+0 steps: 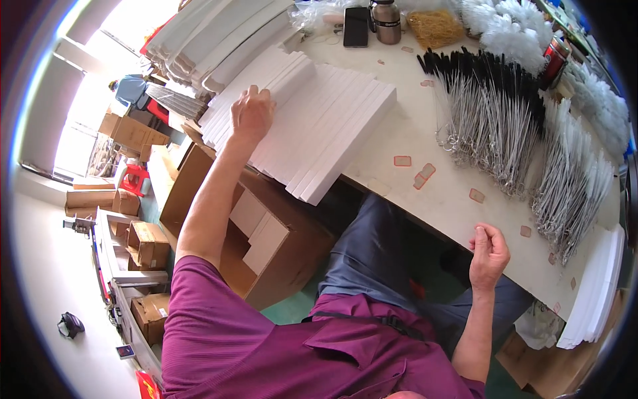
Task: The person is bundling industrial brushes and packing them into cardboard boxes.
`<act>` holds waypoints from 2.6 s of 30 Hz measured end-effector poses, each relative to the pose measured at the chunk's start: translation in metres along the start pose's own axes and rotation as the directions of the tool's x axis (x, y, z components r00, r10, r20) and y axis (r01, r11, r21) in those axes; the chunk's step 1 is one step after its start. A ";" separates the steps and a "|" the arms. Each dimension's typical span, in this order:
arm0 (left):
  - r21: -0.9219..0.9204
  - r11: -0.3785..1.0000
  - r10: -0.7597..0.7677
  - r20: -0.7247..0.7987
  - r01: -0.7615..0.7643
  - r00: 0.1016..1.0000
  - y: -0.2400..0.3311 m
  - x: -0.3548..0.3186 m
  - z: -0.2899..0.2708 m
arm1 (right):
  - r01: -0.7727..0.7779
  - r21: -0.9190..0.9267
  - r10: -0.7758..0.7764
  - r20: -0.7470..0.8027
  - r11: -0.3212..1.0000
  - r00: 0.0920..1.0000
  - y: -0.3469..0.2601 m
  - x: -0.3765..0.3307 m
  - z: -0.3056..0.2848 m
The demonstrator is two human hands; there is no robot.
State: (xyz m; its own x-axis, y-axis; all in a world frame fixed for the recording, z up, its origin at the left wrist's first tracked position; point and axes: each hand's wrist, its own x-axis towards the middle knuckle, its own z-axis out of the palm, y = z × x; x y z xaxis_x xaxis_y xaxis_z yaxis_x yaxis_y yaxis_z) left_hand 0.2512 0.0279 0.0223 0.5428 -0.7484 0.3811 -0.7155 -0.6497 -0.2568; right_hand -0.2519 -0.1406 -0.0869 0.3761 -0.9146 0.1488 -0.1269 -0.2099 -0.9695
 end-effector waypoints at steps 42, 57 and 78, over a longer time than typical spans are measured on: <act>-0.734 0.487 0.367 -0.320 -0.473 0.874 0.293 -0.097 -0.005 | -0.661 -0.723 -0.060 -0.682 0.199 0.729 -0.008 -0.070 -0.354; -0.725 0.230 0.419 -0.529 -0.650 0.738 0.289 -0.113 -0.040 | -0.023 -0.577 0.037 0.013 0.816 0.999 -0.062 -0.050 -0.161; -0.705 0.117 0.797 -0.354 -0.699 0.490 0.324 -0.164 -0.126 | 0.476 -0.568 -0.222 0.459 0.672 0.860 -0.078 -0.071 -0.095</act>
State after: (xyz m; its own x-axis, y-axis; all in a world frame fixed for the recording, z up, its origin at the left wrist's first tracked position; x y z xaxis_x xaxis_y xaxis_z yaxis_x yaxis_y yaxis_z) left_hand -0.1245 -0.0433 -0.0114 -0.4598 -0.8372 0.2962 -0.7733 0.5414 0.3300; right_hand -0.3558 -0.0925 -0.0037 0.7727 -0.5818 0.2539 -0.4274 -0.7726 -0.4696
